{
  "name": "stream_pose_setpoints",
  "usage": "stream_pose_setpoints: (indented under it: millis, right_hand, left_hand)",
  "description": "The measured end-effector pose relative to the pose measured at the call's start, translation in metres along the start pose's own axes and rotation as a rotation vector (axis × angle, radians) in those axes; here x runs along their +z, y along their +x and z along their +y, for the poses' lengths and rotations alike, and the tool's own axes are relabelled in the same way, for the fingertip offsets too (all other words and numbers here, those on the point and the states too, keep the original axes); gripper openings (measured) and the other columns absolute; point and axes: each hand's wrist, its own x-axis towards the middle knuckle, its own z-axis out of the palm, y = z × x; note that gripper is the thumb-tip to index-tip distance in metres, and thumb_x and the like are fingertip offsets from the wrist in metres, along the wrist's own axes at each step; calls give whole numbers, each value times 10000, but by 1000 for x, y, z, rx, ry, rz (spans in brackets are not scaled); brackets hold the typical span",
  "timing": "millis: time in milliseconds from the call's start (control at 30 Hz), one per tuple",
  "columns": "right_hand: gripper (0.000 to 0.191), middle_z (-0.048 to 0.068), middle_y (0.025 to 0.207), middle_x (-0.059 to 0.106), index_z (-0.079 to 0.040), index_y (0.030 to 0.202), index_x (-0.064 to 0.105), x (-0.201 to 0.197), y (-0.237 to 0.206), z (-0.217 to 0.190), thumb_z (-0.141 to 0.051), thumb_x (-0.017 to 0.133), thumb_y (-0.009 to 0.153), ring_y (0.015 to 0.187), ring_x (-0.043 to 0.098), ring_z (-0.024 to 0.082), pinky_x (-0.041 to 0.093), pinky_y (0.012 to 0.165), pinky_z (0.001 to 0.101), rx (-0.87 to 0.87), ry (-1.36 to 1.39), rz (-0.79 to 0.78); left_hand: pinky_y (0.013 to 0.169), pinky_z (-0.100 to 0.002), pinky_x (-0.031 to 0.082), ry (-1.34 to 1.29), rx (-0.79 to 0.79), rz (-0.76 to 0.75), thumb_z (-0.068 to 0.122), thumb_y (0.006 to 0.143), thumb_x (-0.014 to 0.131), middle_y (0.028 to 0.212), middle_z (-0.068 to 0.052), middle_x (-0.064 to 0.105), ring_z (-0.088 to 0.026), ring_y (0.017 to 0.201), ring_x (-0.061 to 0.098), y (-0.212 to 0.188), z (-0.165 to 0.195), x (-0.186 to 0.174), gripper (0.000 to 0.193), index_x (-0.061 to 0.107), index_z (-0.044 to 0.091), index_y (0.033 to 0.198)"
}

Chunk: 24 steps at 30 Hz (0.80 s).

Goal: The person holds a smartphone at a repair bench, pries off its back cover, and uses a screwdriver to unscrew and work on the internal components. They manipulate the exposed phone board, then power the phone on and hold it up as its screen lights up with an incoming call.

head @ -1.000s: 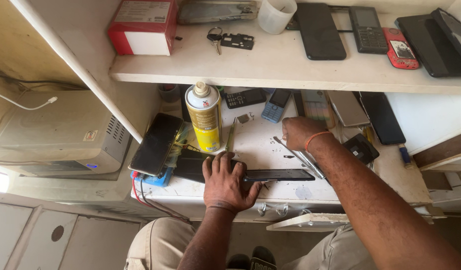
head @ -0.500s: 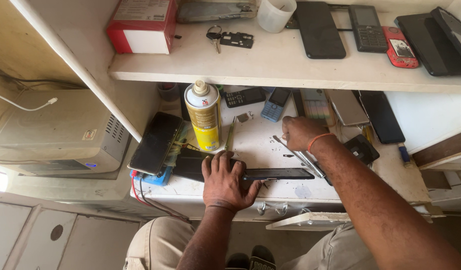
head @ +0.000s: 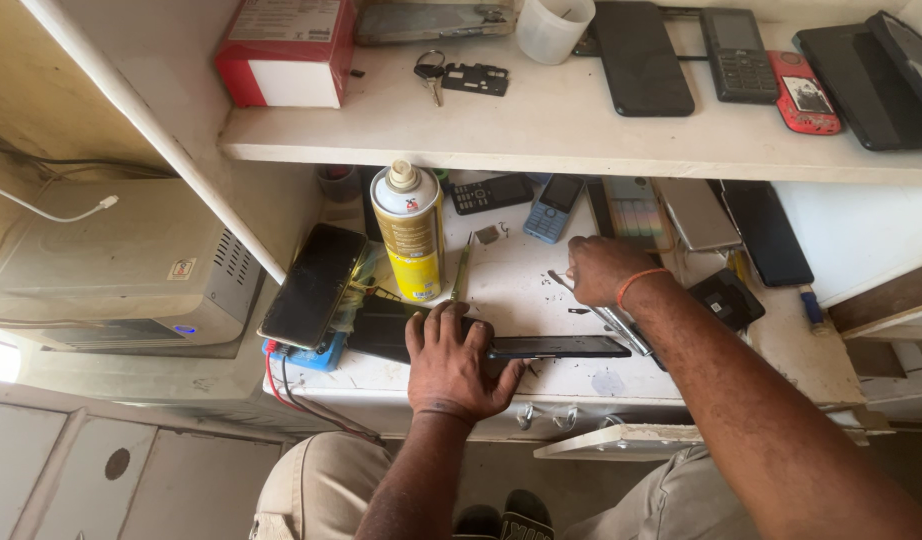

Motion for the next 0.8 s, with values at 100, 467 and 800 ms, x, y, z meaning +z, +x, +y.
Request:
stream_pose_setpoints:
  millis: [100, 467, 800]
  right_hand:
    - [212, 185, 1047, 726, -5, 1027, 653, 0, -3, 2, -186, 647, 916, 994, 713, 357, 571, 872, 483, -8, 0, 23]
    - [153, 190, 861, 727, -42, 854, 643, 13, -22, 1, -189, 602, 867, 845, 708, 391, 555, 785, 531, -82, 78, 262]
    - [145, 182, 822, 700, -25, 791, 645, 20, -24, 4, -157, 633, 848, 823, 696, 377, 544, 758, 513, -147, 157, 358]
  left_hand:
    - [1144, -653, 176, -28, 12, 36, 620, 749, 699, 1359, -211, 507, -384, 1349, 392, 0, 0, 1, 594, 686, 114, 1061]
    - [1116, -632, 247, -46, 41, 68, 612, 751, 709, 1260, -186, 544, -376, 1267, 452, -2, -2, 0, 573, 685, 110, 1027]
    - [1103, -620, 270, -35, 64, 110, 602, 759, 703, 1227, -180, 558, -370, 1243, 474, -2, -3, 2, 566, 684, 103, 1024]
